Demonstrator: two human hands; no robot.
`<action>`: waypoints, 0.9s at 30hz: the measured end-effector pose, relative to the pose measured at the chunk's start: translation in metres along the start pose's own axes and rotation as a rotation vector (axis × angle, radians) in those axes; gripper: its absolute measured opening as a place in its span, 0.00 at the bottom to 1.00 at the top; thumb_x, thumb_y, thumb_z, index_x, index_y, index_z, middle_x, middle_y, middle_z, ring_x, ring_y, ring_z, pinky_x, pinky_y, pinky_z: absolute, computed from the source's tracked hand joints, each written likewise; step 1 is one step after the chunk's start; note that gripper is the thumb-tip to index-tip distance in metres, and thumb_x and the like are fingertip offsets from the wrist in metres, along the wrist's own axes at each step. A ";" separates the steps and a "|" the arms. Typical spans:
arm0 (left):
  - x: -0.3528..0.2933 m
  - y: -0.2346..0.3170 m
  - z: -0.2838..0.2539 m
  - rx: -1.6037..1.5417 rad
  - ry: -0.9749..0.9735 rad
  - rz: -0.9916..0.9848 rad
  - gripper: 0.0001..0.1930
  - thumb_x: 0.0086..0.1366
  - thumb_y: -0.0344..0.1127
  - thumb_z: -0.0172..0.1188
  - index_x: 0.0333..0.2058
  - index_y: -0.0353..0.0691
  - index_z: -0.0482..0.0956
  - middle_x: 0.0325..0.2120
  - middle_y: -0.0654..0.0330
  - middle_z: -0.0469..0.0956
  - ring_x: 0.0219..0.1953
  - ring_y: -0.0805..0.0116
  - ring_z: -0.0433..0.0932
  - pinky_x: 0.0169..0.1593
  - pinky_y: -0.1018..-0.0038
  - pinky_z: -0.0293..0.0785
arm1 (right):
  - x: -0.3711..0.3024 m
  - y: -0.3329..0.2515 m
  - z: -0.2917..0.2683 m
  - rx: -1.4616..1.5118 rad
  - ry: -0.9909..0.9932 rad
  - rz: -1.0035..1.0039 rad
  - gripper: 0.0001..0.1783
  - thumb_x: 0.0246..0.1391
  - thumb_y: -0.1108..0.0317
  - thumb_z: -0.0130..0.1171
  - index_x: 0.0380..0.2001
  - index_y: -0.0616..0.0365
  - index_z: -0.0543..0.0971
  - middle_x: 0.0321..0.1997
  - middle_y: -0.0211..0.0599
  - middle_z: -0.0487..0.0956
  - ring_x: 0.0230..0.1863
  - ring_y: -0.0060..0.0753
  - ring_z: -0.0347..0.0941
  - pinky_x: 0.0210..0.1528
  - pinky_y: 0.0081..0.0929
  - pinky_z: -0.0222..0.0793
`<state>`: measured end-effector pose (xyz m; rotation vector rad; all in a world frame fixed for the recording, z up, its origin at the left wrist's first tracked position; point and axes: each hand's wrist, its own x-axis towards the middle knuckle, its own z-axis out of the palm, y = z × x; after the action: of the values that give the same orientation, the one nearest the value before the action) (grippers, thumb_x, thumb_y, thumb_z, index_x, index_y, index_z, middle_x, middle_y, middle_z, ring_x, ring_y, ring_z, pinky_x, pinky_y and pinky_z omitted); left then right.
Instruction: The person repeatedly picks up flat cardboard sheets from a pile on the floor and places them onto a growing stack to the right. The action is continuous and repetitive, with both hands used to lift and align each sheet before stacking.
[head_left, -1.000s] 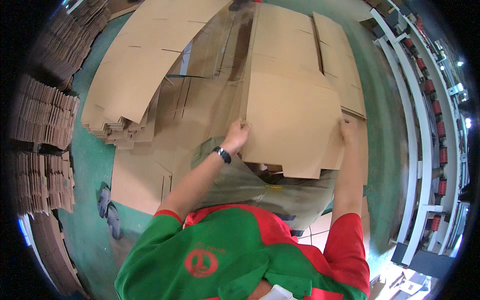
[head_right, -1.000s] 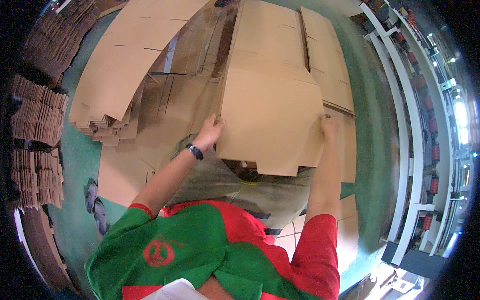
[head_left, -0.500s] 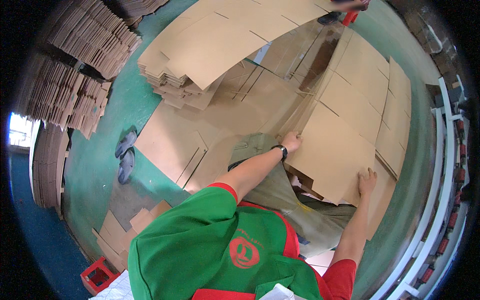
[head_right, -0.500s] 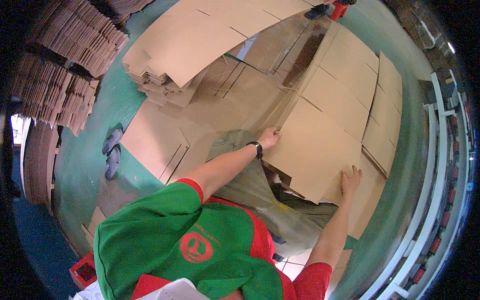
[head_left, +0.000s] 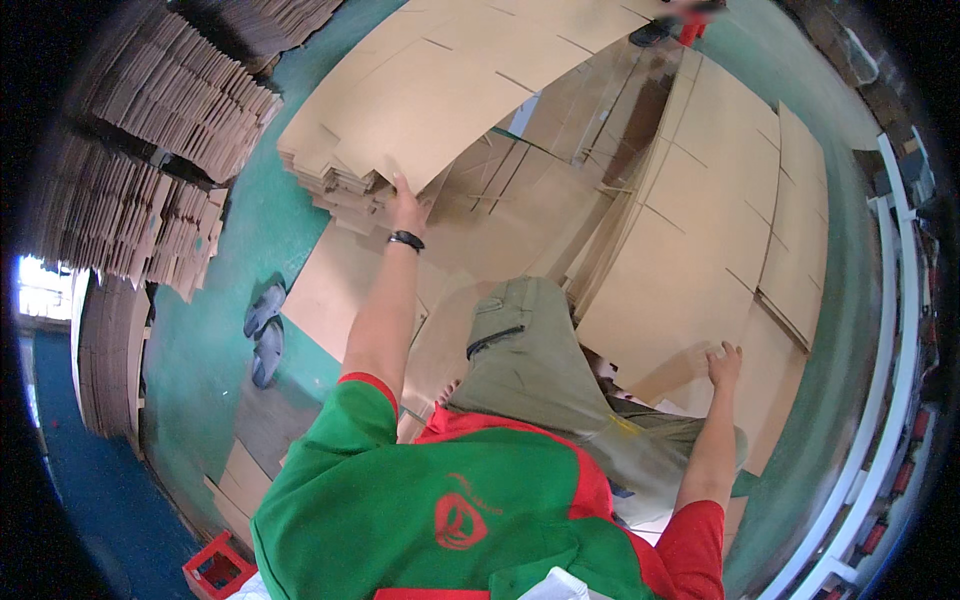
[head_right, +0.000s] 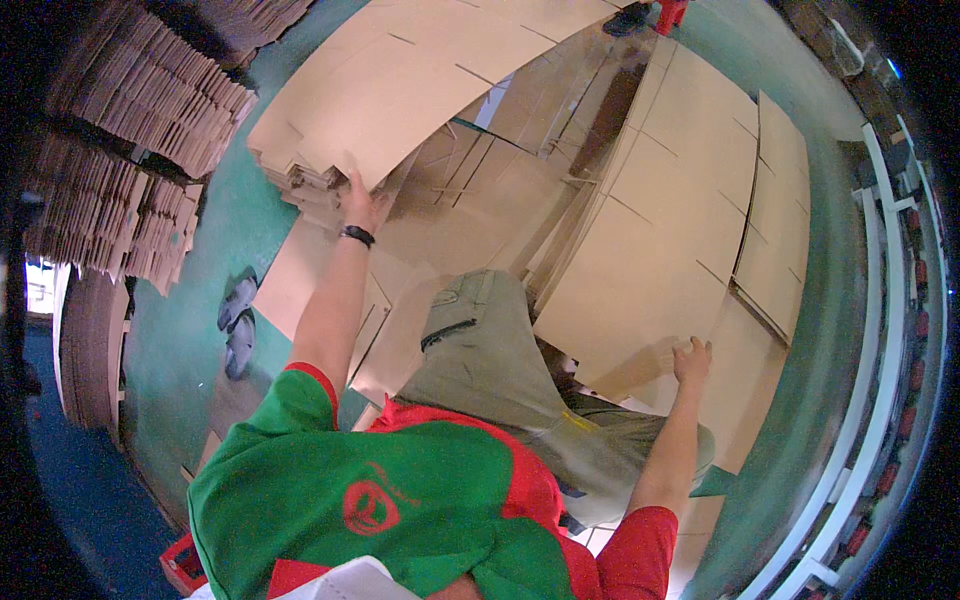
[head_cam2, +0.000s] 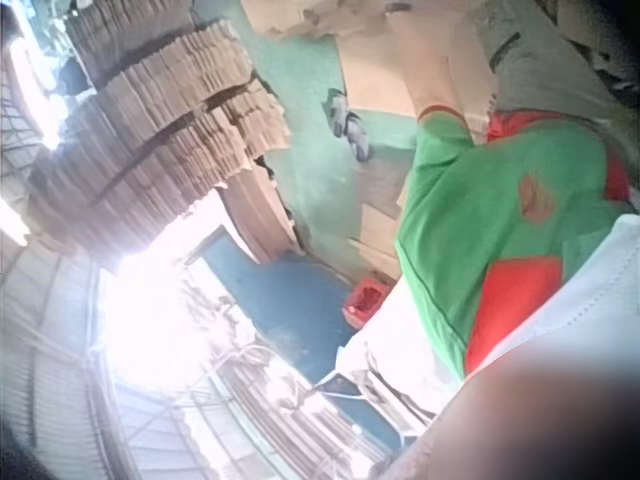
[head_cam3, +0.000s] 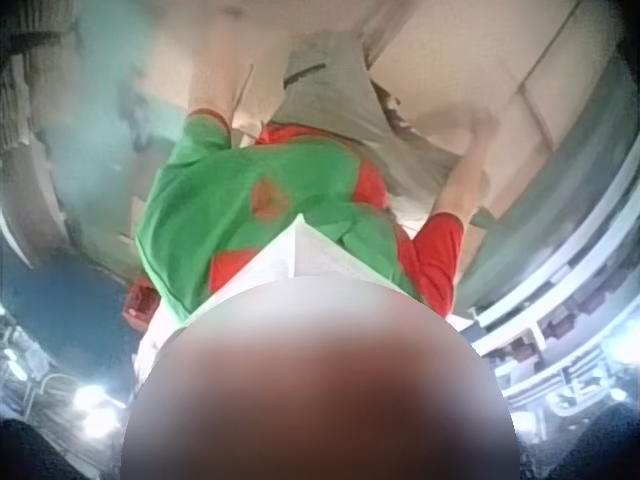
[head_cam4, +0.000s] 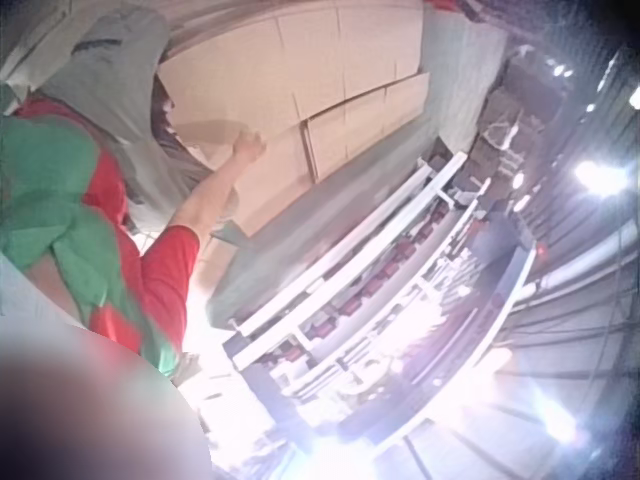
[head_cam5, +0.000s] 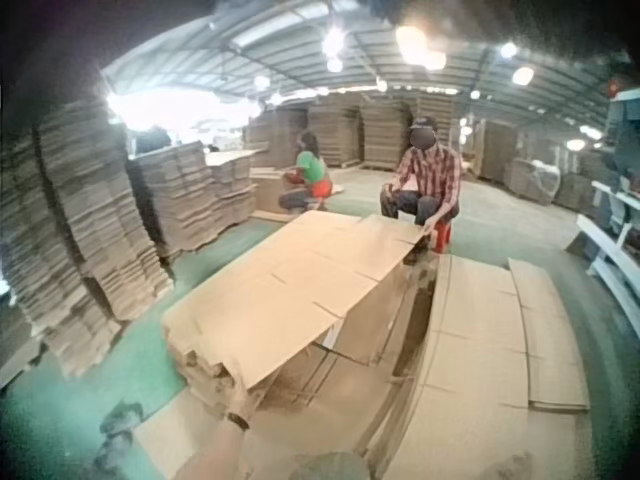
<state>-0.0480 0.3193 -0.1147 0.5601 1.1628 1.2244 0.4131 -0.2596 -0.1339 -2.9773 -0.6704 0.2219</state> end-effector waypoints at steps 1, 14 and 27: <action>0.006 0.012 -0.004 -0.004 -0.037 -0.022 0.30 0.68 0.52 0.54 0.57 0.32 0.63 0.50 0.52 0.73 0.46 0.56 0.77 0.45 0.61 0.80 | -0.002 -0.012 -0.002 0.040 0.037 -0.063 0.29 0.46 0.61 0.66 0.54 0.56 0.76 0.62 0.59 0.68 0.67 0.54 0.60 0.67 0.43 0.57; -0.229 -0.070 0.006 -0.061 -0.526 -0.427 0.17 0.66 0.29 0.58 0.52 0.37 0.66 0.47 0.56 0.77 0.48 0.61 0.79 0.51 0.63 0.78 | -0.109 -0.302 -0.032 1.616 -0.686 0.144 0.33 0.60 0.57 0.59 0.63 0.61 0.63 0.55 0.44 0.75 0.52 0.39 0.73 0.54 0.40 0.72; -0.350 0.015 0.021 0.250 -1.639 -0.803 0.23 0.70 0.48 0.55 0.52 0.34 0.70 0.41 0.58 0.79 0.33 0.73 0.81 0.37 0.77 0.81 | -0.060 -0.177 -0.177 1.003 -0.191 0.043 0.43 0.51 0.56 0.67 0.64 0.67 0.60 0.59 0.46 0.72 0.59 0.36 0.68 0.63 0.34 0.62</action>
<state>-0.0049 0.0058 0.0383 0.8659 0.0073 -0.2552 0.3132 -0.1339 0.0675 -2.0154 -0.3407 0.6295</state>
